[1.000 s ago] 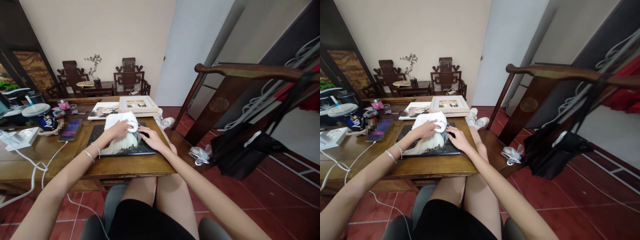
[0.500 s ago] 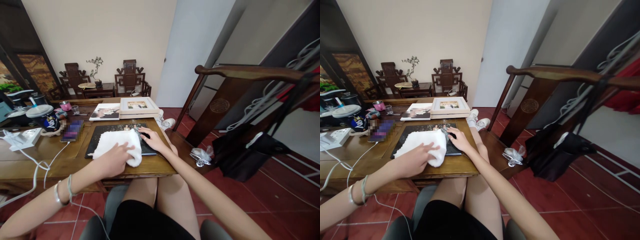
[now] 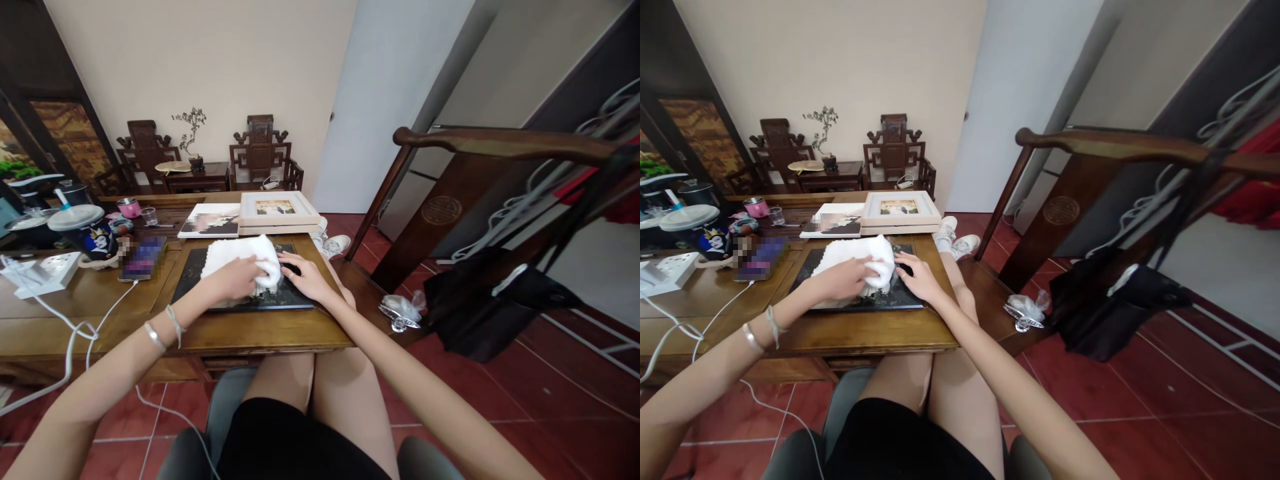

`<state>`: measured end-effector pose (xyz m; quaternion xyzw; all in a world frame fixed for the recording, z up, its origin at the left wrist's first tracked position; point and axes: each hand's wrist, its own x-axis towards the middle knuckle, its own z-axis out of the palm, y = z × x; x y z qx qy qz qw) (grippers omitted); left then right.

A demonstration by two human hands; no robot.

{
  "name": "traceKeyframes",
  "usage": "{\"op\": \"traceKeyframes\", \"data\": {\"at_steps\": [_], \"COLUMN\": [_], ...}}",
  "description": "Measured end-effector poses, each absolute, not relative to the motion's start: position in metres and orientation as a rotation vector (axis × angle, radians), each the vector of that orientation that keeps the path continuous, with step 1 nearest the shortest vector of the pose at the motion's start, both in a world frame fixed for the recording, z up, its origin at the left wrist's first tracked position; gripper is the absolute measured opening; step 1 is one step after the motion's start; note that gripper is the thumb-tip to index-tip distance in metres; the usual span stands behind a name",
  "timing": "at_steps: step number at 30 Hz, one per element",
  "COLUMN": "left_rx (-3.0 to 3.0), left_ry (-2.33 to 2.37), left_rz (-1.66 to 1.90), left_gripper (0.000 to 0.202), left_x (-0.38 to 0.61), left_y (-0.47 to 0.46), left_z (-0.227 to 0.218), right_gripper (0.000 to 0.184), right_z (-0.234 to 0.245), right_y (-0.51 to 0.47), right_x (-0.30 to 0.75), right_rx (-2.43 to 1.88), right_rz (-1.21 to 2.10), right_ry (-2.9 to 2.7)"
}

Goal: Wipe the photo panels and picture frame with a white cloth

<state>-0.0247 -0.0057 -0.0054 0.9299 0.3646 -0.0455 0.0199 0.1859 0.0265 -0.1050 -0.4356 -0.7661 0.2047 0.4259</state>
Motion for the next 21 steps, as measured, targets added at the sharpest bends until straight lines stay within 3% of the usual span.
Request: {"op": "traceKeyframes", "data": {"at_steps": [10, 21], "left_rx": [2.902, 2.948], "left_ry": [1.191, 1.039], "left_rz": [0.062, -0.166], "left_gripper": [0.038, 0.045], "left_x": [-0.024, -0.032], "left_y": [0.051, -0.09], "left_z": [-0.006, -0.023], "right_gripper": [0.029, 0.03], "right_z": [-0.105, -0.103], "right_y": [0.027, 0.024], "right_x": [0.186, 0.185], "right_rx": [-1.092, -1.068], "right_rz": [0.542, 0.502], "right_ry": [-1.895, -1.909]}}
